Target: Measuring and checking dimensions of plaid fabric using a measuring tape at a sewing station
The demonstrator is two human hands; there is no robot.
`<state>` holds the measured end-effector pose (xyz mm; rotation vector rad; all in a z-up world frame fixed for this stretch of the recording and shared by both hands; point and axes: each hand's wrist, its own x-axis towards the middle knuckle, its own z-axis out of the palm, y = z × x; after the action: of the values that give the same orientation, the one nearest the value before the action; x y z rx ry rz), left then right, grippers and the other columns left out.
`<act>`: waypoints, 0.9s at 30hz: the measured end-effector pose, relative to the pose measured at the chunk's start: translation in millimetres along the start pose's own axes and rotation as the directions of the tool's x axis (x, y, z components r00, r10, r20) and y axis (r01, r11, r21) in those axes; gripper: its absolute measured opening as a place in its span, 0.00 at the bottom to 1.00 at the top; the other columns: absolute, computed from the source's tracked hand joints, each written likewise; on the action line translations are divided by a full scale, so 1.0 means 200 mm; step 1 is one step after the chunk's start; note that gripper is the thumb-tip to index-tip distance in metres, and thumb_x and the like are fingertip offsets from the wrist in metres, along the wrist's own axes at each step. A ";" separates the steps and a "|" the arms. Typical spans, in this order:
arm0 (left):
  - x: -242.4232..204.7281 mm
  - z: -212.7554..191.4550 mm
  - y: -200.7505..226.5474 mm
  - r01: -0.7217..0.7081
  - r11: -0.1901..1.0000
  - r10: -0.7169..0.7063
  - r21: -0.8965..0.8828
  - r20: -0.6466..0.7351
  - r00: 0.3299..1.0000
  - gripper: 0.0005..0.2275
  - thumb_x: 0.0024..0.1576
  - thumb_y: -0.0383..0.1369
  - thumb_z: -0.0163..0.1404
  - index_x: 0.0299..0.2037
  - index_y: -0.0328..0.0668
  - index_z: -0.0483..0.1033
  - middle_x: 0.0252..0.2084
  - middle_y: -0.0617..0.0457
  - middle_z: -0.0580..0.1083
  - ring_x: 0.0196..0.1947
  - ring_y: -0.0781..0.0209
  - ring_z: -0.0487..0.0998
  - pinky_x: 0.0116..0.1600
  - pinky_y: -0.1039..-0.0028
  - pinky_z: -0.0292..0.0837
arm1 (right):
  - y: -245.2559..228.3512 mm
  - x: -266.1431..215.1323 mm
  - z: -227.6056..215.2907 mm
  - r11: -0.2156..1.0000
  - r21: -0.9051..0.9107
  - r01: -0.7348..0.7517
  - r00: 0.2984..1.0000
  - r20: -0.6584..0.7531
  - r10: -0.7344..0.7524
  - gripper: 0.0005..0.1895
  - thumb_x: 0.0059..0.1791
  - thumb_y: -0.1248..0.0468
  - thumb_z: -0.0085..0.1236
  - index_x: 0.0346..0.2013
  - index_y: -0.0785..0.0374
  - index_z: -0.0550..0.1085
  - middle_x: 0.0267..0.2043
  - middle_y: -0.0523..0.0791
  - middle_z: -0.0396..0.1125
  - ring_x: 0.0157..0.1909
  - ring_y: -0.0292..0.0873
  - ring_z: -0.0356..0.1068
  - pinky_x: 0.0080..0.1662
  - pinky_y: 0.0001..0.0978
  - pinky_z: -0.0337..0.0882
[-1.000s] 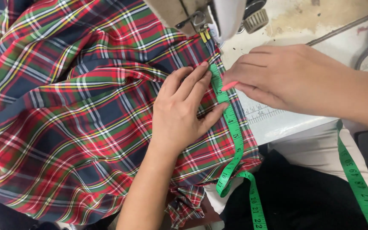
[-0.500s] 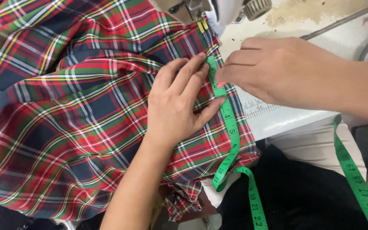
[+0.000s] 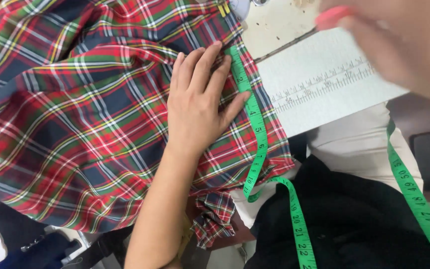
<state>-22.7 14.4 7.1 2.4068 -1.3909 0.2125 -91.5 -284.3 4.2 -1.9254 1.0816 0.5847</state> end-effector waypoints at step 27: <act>-0.12 0.02 0.38 0.288 0.958 -0.287 0.009 -0.051 0.957 0.21 0.66 0.46 0.51 0.62 0.41 0.76 0.65 0.44 0.72 0.66 0.41 0.73 0.70 0.43 0.67 | 0.75 -0.23 0.59 0.655 0.255 0.711 0.461 0.534 -0.708 0.13 0.51 0.53 0.66 0.26 0.56 0.81 0.26 0.38 0.72 0.27 0.33 0.70 0.34 0.29 0.68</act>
<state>-100.6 -2.0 12.7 2.5615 -1.0043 0.2061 -244.1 -206.7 -92.8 -1.7788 -0.1869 0.6213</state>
